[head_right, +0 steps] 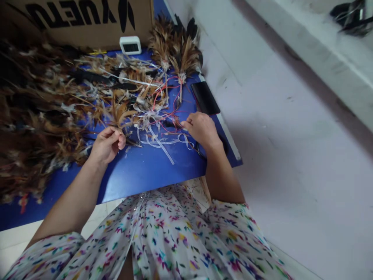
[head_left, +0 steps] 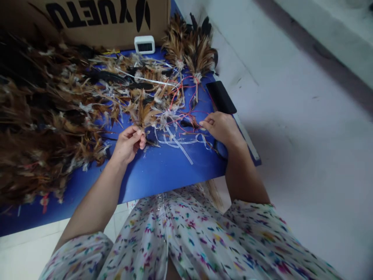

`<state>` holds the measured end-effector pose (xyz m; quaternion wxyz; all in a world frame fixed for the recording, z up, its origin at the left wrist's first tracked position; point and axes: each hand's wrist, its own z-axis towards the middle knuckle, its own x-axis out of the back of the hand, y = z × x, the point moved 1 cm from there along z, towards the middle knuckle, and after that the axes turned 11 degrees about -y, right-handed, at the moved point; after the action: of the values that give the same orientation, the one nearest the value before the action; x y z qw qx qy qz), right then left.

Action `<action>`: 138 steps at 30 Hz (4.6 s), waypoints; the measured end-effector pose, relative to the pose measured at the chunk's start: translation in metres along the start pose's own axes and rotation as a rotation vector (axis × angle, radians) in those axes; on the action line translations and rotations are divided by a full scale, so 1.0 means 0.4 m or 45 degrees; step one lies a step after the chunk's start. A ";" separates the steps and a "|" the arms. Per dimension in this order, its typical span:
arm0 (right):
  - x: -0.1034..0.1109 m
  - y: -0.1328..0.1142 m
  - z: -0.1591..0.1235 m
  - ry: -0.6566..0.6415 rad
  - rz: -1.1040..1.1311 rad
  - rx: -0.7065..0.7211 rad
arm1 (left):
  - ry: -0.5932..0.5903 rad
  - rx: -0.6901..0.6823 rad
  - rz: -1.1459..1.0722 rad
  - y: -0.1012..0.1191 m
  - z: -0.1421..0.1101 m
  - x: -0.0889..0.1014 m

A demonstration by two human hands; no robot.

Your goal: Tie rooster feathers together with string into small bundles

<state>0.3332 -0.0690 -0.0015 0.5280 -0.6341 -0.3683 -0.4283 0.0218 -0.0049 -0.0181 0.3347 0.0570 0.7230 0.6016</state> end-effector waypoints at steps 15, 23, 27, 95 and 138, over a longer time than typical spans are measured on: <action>0.030 -0.023 -0.001 0.133 0.461 0.194 | -0.099 -0.017 0.035 0.019 0.027 -0.084; 0.046 -0.019 -0.118 -0.215 -0.170 0.225 | -0.171 -0.098 0.088 0.009 0.080 -0.104; 0.016 -0.019 -0.156 -0.252 -0.412 0.142 | -0.140 -0.133 0.065 -0.009 0.095 -0.094; 0.056 0.108 0.181 0.128 -0.175 0.008 | -0.081 -0.074 -0.086 -0.052 0.089 -0.044; 0.053 -0.092 0.074 -0.145 1.070 0.332 | -0.073 -0.088 -0.200 -0.051 0.095 -0.044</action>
<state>0.3115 -0.0333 0.0292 0.7107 -0.6795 -0.1579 -0.0908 0.0628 0.0127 -0.0313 0.4032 0.0057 0.6941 0.5963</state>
